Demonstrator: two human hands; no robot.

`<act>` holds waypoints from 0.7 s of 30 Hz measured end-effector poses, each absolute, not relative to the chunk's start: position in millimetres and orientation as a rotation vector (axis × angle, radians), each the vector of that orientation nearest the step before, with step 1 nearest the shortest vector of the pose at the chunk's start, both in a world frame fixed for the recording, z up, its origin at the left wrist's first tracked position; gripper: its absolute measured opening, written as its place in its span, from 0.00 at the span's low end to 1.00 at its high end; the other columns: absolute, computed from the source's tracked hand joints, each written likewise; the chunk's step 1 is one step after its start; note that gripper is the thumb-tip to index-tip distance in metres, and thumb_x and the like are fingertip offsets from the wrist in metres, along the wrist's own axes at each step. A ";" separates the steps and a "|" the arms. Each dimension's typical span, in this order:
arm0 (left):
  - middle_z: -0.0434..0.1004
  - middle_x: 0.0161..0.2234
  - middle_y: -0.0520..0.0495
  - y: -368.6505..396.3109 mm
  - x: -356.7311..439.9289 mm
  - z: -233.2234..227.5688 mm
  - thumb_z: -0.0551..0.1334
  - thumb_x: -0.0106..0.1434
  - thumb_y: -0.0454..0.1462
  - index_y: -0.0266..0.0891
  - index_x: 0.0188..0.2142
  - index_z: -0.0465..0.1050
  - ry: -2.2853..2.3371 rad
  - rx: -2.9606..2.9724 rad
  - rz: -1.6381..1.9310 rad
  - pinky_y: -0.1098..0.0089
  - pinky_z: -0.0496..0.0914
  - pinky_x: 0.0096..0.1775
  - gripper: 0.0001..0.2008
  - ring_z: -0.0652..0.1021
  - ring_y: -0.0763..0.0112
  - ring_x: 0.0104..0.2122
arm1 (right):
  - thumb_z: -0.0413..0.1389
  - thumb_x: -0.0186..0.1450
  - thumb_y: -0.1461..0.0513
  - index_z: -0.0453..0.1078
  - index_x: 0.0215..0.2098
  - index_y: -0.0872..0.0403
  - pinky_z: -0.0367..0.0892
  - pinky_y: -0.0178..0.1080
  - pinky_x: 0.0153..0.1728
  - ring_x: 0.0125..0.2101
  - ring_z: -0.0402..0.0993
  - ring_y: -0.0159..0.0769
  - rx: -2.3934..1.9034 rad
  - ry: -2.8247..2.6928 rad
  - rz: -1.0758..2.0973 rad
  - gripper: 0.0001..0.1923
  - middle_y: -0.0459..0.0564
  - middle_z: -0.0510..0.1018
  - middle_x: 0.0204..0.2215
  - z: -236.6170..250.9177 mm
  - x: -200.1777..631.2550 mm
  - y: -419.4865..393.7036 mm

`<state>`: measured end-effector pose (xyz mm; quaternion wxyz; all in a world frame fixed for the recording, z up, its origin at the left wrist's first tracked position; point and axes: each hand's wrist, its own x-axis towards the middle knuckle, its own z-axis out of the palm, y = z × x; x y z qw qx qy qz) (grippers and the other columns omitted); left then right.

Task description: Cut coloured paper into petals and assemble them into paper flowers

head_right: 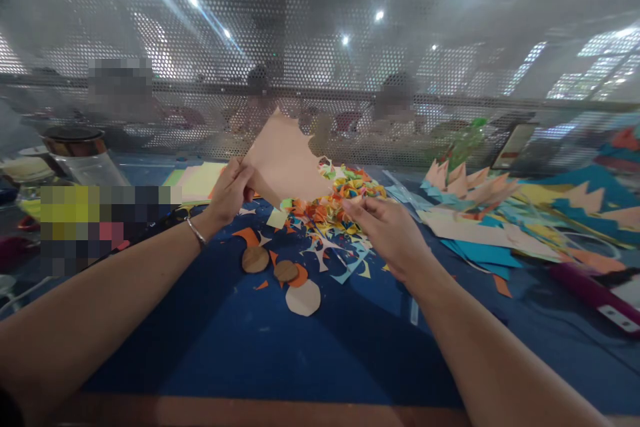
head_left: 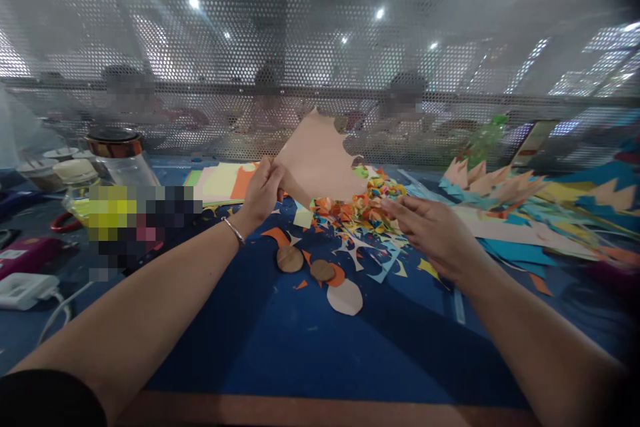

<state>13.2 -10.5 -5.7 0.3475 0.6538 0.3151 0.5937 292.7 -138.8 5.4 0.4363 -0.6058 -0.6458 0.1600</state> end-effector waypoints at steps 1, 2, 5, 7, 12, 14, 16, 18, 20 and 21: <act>0.63 0.19 0.61 -12.0 14.2 -5.3 0.59 0.72 0.43 0.44 0.34 0.58 0.820 1.698 1.518 0.76 0.56 0.18 0.12 0.65 0.78 0.15 | 0.53 0.63 0.29 0.62 0.25 0.49 0.45 0.36 0.16 0.16 0.46 0.28 -1.500 -1.581 0.421 0.34 0.38 0.52 0.16 5.2 291.8 -138.8; 0.63 0.19 0.61 -13.8 15.2 -4.8 0.59 0.72 0.42 0.44 0.34 0.58 0.823 1.698 1.496 0.76 0.57 0.18 0.12 0.65 0.78 0.15 | 0.54 0.62 0.30 0.63 0.26 0.49 0.44 0.36 0.16 0.16 0.46 0.28 -1.493 -1.542 0.468 0.33 0.37 0.52 0.16 5.3 290.8 -139.0; 0.63 0.18 0.60 -19.4 17.8 -2.6 0.58 0.72 0.40 0.44 0.34 0.58 0.817 1.681 1.429 0.76 0.58 0.19 0.11 0.65 0.78 0.15 | 0.60 0.58 0.30 0.65 0.28 0.49 0.41 0.35 0.16 0.16 0.43 0.26 -1.470 -1.403 0.658 0.33 0.35 0.50 0.16 7.3 287.2 -140.2; 0.63 0.18 0.61 -22.6 18.8 -0.9 0.58 0.73 0.40 0.44 0.33 0.57 0.809 1.670 1.384 0.76 0.58 0.19 0.11 0.65 0.79 0.15 | 0.63 0.55 0.31 0.64 0.28 0.49 0.40 0.35 0.17 0.16 0.42 0.25 -1.458 -1.331 0.743 0.33 0.34 0.49 0.16 9.1 284.7 -140.9; 0.64 0.20 0.61 -26.8 19.9 1.8 0.58 0.72 0.38 0.44 0.33 0.57 0.789 1.639 1.313 0.77 0.58 0.19 0.12 0.66 0.80 0.15 | 0.67 0.52 0.34 0.62 0.27 0.49 0.39 0.34 0.18 0.17 0.42 0.25 -1.405 -1.236 0.777 0.33 0.34 0.49 0.16 10.0 280.2 -140.6; 0.65 0.20 0.61 -27.8 20.5 2.3 0.58 0.72 0.38 0.44 0.34 0.57 0.795 1.606 1.302 0.78 0.58 0.19 0.11 0.67 0.80 0.14 | 0.68 0.50 0.34 0.61 0.26 0.49 0.38 0.34 0.18 0.17 0.42 0.24 -1.390 -1.201 0.775 0.33 0.34 0.50 0.16 9.2 279.5 -140.1; 0.66 0.19 0.61 -28.7 21.5 3.1 0.58 0.72 0.38 0.43 0.34 0.58 0.816 1.578 1.286 0.78 0.58 0.19 0.10 0.67 0.80 0.14 | 0.68 0.49 0.33 0.62 0.26 0.49 0.38 0.34 0.18 0.17 0.42 0.24 -1.382 -1.174 0.773 0.33 0.34 0.50 0.16 8.6 279.7 -139.9; 0.66 0.18 0.60 -29.1 22.0 4.3 0.57 0.72 0.37 0.43 0.34 0.59 0.848 1.569 1.262 0.78 0.58 0.19 0.08 0.67 0.79 0.14 | 0.67 0.49 0.33 0.62 0.25 0.49 0.38 0.34 0.18 0.17 0.41 0.25 -1.381 -1.163 0.761 0.34 0.34 0.50 0.16 8.2 281.3 -140.0; 0.65 0.16 0.60 -27.6 21.2 5.5 0.58 0.71 0.36 0.43 0.34 0.61 0.921 1.537 1.286 0.78 0.59 0.19 0.08 0.67 0.78 0.13 | 0.65 0.52 0.31 0.63 0.26 0.49 0.39 0.35 0.19 0.17 0.41 0.25 -1.402 -1.197 0.726 0.34 0.35 0.50 0.16 7.6 284.0 -139.7; 0.65 0.16 0.60 -25.8 20.0 5.8 0.59 0.69 0.35 0.42 0.34 0.62 0.971 1.506 1.320 0.78 0.59 0.19 0.07 0.67 0.77 0.13 | 0.63 0.54 0.31 0.64 0.26 0.49 0.40 0.35 0.19 0.17 0.42 0.26 -1.427 -1.246 0.692 0.33 0.35 0.50 0.16 7.0 285.5 -139.3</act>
